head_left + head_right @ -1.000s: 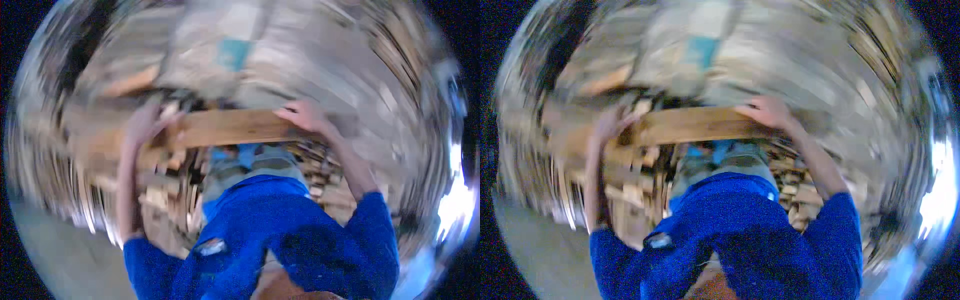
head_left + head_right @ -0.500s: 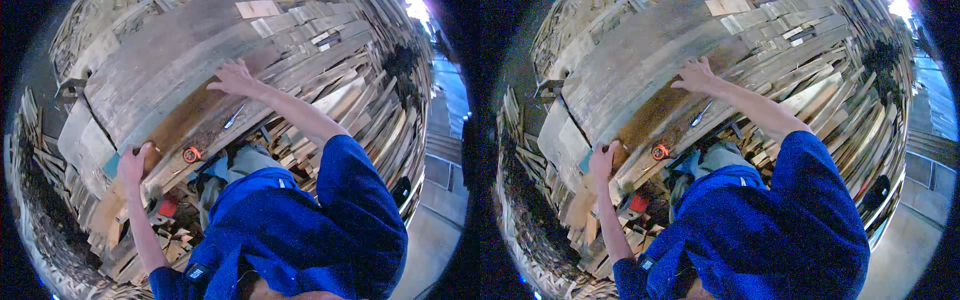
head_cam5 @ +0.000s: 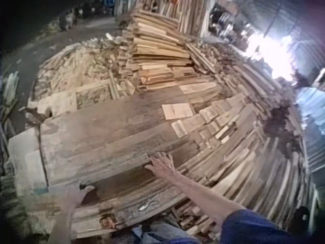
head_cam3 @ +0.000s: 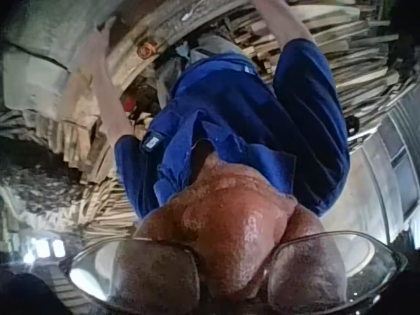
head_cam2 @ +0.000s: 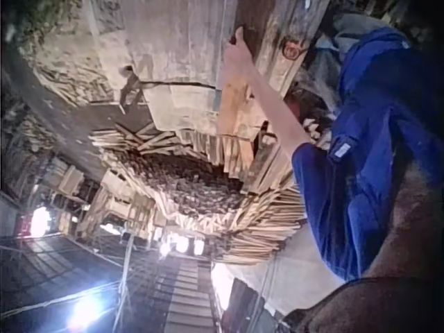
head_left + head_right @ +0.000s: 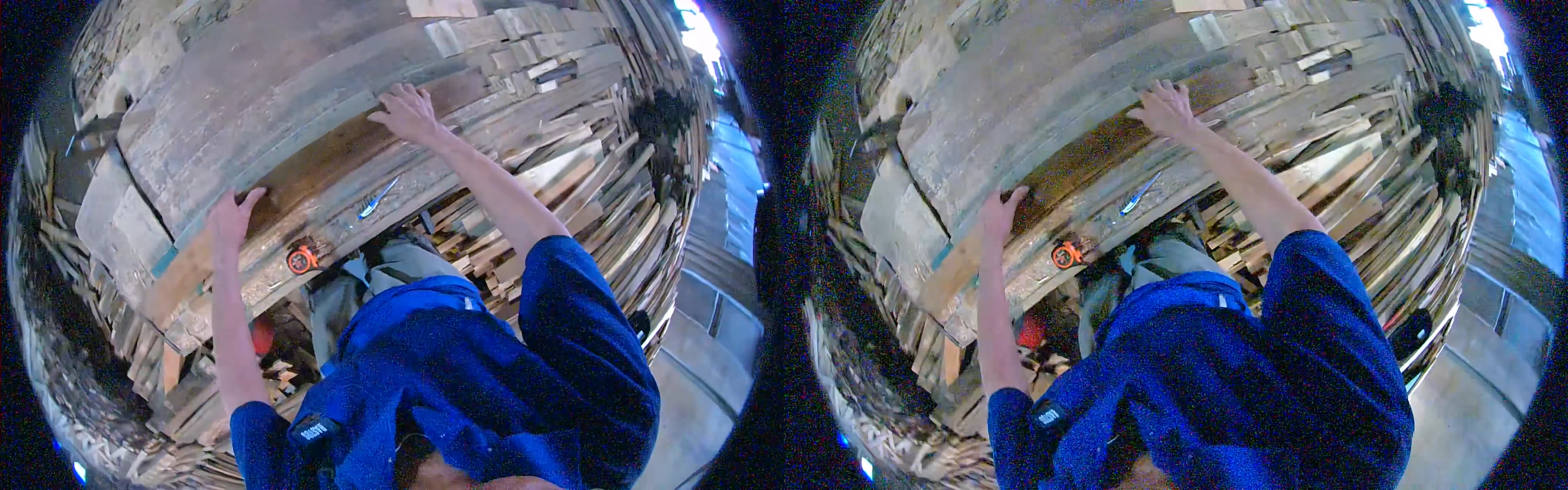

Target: Sorting and moving wood planks in a workshop environment.

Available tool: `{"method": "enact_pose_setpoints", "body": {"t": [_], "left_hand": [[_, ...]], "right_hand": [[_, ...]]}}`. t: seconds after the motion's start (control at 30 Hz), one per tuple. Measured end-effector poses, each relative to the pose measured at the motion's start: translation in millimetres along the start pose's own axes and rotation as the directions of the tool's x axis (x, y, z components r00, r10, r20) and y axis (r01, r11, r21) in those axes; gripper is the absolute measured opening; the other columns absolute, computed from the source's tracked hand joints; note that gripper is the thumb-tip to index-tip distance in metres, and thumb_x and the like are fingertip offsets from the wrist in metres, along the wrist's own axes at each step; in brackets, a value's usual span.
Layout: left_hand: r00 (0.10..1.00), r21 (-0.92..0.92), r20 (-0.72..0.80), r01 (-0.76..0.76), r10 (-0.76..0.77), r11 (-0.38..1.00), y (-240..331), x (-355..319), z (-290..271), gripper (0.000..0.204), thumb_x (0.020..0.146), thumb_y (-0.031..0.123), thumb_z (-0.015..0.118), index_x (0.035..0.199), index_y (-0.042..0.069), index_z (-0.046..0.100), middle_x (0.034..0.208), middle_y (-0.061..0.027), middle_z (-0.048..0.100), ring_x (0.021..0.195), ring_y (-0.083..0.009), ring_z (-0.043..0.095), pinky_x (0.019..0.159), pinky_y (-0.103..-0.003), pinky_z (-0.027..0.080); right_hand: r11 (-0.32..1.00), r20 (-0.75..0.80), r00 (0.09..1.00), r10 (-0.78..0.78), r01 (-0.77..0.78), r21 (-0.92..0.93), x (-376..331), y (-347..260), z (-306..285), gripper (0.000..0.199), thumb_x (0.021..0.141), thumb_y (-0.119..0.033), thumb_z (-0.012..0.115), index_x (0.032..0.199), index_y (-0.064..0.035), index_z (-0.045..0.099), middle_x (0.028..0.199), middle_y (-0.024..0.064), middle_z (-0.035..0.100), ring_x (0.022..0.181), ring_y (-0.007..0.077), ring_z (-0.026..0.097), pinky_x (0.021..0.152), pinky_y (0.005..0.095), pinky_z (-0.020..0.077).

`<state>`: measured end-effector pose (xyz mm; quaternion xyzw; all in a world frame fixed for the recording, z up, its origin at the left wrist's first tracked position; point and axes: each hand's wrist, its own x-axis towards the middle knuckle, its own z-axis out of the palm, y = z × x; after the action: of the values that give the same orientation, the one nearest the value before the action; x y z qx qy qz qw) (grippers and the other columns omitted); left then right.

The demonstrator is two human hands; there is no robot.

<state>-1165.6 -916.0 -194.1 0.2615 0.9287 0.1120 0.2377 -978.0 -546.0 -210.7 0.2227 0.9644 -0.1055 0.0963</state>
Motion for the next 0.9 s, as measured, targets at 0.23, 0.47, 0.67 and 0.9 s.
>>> {"method": "enact_pose_setpoints", "body": {"t": [0.23,0.47,0.67,0.9], "left_hand": [[0.923,0.041,-0.380,-0.053,0.065,0.998,-26.0,-21.0,79.4,0.076,0.082,0.066,0.065,0.140,0.020,0.051,0.144,-0.0162,0.048,0.136,-0.0368,0.040,0.113,-0.057,0.029],[0.937,-0.101,-0.335,0.065,-0.096,0.993,-4.7,-48.7,82.5,0.079,0.086,0.050,0.067,0.151,0.016,0.037,0.151,-0.0223,0.034,0.148,-0.0418,0.020,0.116,-0.065,0.016],[0.975,-0.182,-0.222,-0.017,-0.024,0.983,-23.3,-86.6,91.6,0.089,0.079,0.057,0.071,0.147,0.009,0.041,0.152,-0.0220,0.035,0.148,-0.0404,0.021,0.120,-0.056,0.016],[0.954,-0.124,-0.301,-0.039,0.000,0.992,-37.5,-87.3,97.1,0.090,0.074,0.073,0.064,0.140,0.012,0.053,0.152,-0.0198,0.037,0.149,-0.0350,0.021,0.121,-0.052,0.015]], "right_hand": [[0.948,0.088,0.992,-0.087,0.109,-0.297,16.8,-20.2,13.5,0.036,0.099,-0.046,0.049,0.117,-0.0229,0.070,0.126,0.0100,0.063,0.118,0.0337,0.058,0.093,0.0507,0.0494],[0.982,0.120,0.991,0.058,-0.035,-0.188,18.6,-12.1,28.2,0.066,0.094,-0.059,0.051,0.134,-0.0067,0.058,0.140,0.0220,0.054,0.134,0.0380,0.046,0.111,0.0491,0.0349],[0.992,-0.045,0.999,-0.004,-0.002,-0.125,-1.7,-12.4,49.4,0.060,0.093,-0.055,0.059,0.130,-0.0077,0.063,0.134,0.0185,0.060,0.128,0.0349,0.051,0.111,0.0482,0.0343],[0.975,-0.379,0.923,0.064,-0.138,-0.172,6.8,-7.0,108.4,0.057,0.088,-0.063,0.061,0.105,-0.0094,0.070,0.110,0.0109,0.068,0.107,0.0314,0.060,0.098,0.0465,0.0417]]}}
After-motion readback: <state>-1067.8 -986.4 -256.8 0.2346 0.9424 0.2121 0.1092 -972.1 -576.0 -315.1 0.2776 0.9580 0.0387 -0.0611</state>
